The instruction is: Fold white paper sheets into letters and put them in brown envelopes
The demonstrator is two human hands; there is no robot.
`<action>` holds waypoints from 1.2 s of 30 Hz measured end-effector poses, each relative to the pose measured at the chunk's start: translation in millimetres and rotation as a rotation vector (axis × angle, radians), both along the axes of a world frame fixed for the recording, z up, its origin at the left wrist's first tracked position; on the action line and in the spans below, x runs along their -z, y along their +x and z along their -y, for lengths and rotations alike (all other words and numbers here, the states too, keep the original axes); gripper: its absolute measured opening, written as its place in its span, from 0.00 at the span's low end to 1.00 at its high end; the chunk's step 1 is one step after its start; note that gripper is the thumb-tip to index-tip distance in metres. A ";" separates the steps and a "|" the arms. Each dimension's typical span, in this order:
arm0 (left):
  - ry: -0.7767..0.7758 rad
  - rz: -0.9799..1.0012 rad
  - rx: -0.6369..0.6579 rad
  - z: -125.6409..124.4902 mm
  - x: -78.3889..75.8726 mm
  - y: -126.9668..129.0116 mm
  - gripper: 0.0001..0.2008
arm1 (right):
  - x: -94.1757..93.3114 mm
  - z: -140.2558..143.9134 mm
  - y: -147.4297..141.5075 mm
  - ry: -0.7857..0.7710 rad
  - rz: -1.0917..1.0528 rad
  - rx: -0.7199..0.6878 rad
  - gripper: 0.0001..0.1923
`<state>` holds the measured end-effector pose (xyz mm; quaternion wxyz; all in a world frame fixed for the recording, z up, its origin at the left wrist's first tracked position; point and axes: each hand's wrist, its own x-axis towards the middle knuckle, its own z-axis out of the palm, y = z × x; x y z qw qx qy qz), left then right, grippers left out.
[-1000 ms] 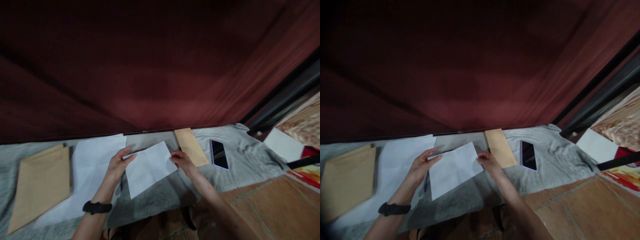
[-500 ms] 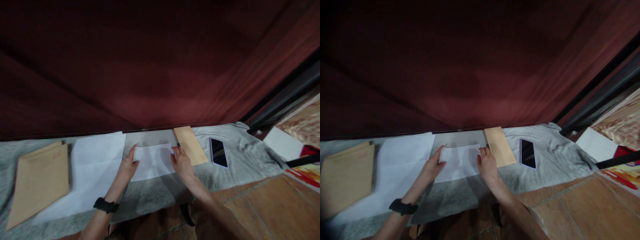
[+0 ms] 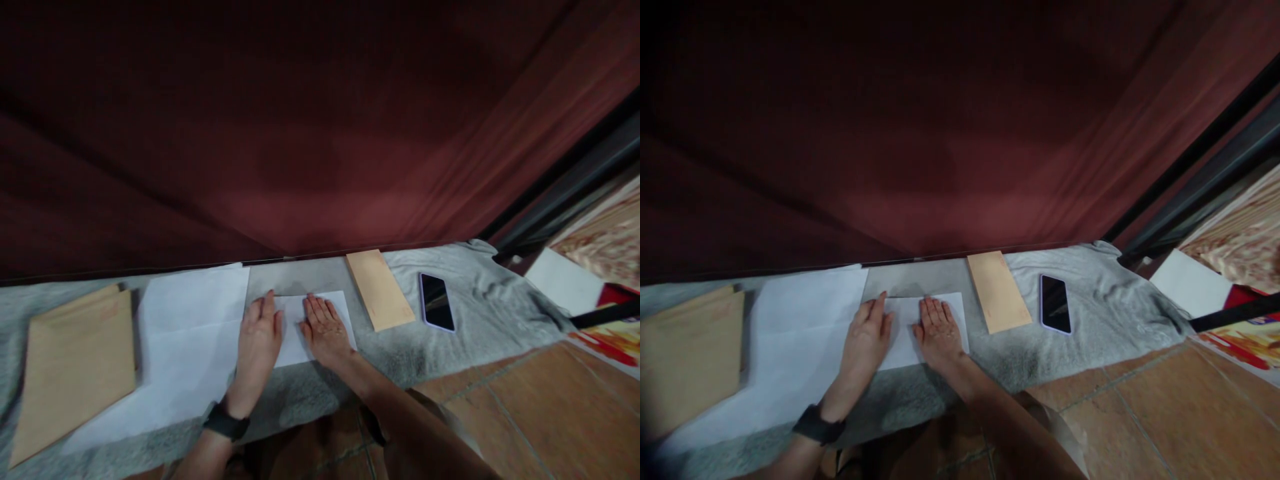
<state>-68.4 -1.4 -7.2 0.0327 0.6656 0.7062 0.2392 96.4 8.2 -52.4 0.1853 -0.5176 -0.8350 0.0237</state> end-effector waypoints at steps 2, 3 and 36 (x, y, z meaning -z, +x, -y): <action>0.078 -0.055 0.163 1.7 6.8 24.0 0.26 | -1.9 -0.7 1.6 -0.018 0.052 -0.032 0.29; 0.080 -0.088 0.251 1.7 12.0 35.1 0.27 | -3.1 -0.7 2.6 -0.028 0.081 -0.051 0.30; 0.065 -0.169 0.025 13.3 36.4 33.1 0.30 | -10.7 -1.1 22.1 0.039 -0.052 0.114 0.29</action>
